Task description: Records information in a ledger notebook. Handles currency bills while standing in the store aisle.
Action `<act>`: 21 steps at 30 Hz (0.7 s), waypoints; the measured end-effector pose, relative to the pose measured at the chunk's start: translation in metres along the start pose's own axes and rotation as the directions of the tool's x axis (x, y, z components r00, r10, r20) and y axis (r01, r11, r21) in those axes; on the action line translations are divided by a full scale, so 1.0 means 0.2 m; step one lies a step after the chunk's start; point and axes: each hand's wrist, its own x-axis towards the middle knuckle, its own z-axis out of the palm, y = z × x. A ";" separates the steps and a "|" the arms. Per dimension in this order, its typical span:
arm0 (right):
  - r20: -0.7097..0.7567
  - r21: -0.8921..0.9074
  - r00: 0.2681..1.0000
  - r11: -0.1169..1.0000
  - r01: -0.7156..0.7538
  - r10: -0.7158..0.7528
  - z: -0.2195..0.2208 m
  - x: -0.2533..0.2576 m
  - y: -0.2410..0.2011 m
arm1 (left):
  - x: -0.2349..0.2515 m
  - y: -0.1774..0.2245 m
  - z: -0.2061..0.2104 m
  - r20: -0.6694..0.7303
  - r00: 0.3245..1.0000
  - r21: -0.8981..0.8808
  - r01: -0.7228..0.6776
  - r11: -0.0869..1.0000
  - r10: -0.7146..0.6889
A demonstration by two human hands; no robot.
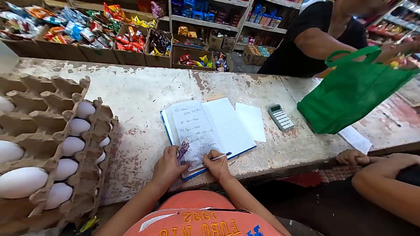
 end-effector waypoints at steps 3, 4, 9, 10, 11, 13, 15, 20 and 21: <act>-0.022 0.001 1.000 1.000 0.013 -0.013 0.00 -0.01 0.01 | 0.00 0.00 0.00 -0.004 1.000 0.003 0.000 1.000 0.000; -0.015 -0.007 1.000 1.000 0.007 -0.007 0.00 0.00 0.00 | 0.00 0.00 0.00 -0.007 1.000 0.001 -0.002 1.000 0.002; -0.022 -0.012 0.999 0.999 -0.032 0.032 0.00 0.01 -0.02 | 0.00 0.00 0.01 -0.007 1.000 0.005 -0.004 1.000 0.004; -0.031 0.008 0.999 0.999 -0.036 0.036 0.00 0.01 -0.02 | 0.00 0.00 0.01 -0.010 1.000 0.001 -0.006 1.000 0.006; -0.046 0.043 0.998 0.999 -0.032 0.034 -0.01 0.01 -0.02 | 0.00 0.00 0.01 -0.006 1.000 -0.003 -0.008 1.000 0.008; -0.090 0.099 0.996 0.995 -0.005 0.014 -0.03 0.02 -0.03 | 0.00 -0.01 0.00 -0.006 1.000 -0.018 -0.016 1.000 0.016; -0.091 0.051 0.996 0.999 -0.001 0.006 -0.07 0.02 -0.03 | 0.00 0.00 0.00 -0.004 1.000 -0.023 -0.010 1.000 0.010; -0.140 0.008 0.989 0.999 0.043 -0.041 -0.08 0.00 0.00 | 0.01 0.00 0.01 -0.002 1.000 -0.012 -0.007 1.000 0.007; -0.163 0.011 0.985 0.998 0.057 -0.054 -0.09 -0.01 0.01 | 0.01 0.00 0.01 -0.003 1.000 -0.010 -0.006 1.000 0.006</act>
